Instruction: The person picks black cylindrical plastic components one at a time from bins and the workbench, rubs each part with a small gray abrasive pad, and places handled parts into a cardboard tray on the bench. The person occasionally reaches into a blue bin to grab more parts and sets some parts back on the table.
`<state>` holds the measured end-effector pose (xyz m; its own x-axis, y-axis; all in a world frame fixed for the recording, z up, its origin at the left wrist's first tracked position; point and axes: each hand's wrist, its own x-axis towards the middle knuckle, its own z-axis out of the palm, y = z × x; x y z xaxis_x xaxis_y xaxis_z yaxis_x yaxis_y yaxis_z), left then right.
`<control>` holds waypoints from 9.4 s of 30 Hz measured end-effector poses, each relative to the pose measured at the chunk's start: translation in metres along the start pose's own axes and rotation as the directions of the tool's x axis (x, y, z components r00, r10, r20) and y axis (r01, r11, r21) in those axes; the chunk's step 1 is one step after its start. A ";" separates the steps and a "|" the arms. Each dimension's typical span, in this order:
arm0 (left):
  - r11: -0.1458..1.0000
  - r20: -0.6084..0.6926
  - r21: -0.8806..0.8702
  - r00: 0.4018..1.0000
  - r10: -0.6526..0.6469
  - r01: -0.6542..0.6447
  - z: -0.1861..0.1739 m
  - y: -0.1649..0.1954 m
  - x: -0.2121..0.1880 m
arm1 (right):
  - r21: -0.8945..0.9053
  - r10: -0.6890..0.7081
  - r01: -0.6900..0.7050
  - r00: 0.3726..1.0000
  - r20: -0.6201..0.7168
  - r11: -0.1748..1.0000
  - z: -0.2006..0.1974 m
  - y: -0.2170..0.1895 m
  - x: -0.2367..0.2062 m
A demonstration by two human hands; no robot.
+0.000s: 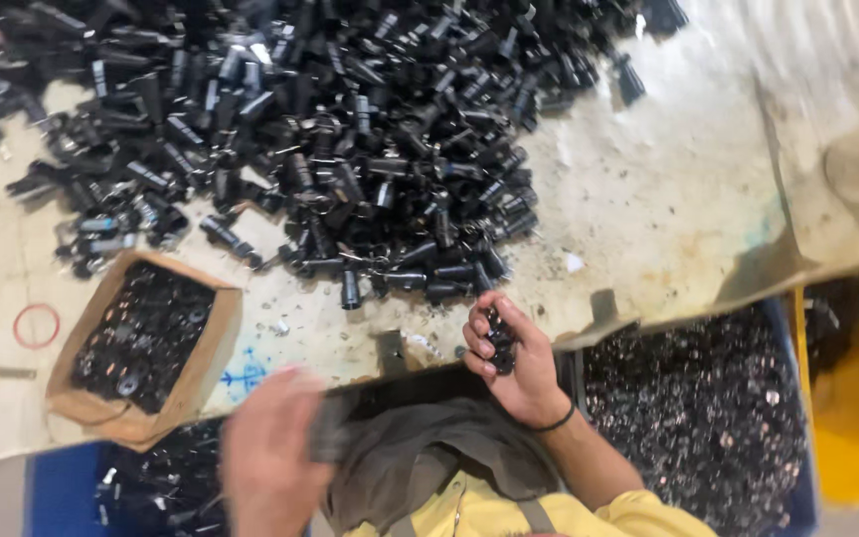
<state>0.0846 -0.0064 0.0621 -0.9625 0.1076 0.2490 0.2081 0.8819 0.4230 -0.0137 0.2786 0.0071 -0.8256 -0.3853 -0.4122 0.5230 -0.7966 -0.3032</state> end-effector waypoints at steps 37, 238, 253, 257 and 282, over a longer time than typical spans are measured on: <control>0.423 -0.467 0.344 0.238 0.852 -0.838 -0.022 0.080 0.099 | -0.004 -0.148 0.148 0.987 0.060 0.989 -0.046 0.003 -0.044; 0.937 0.054 0.295 0.982 0.180 -0.188 0.054 -0.054 0.116 | -0.029 -0.064 0.075 0.960 0.273 0.997 -0.027 0.016 -0.051; 0.949 -0.367 -0.269 0.929 0.054 -0.162 0.071 -0.032 0.087 | -0.266 -0.074 0.150 0.959 0.274 0.952 -0.043 0.015 -0.050; 0.021 -0.168 -0.985 0.908 -0.383 -0.174 0.078 -0.010 0.064 | -0.368 -0.129 0.233 0.950 0.285 0.900 -0.044 0.023 -0.048; 0.783 0.219 -0.621 0.966 0.140 0.027 0.096 0.056 0.016 | -0.656 0.210 0.747 0.662 0.719 -0.106 0.007 -0.008 -0.034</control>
<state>0.0641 0.0891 0.0059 -0.9384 0.3279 0.1091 0.2450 0.4085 0.8793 0.0084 0.2950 0.0293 -0.5893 -0.7573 0.2816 -0.5333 0.1028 -0.8396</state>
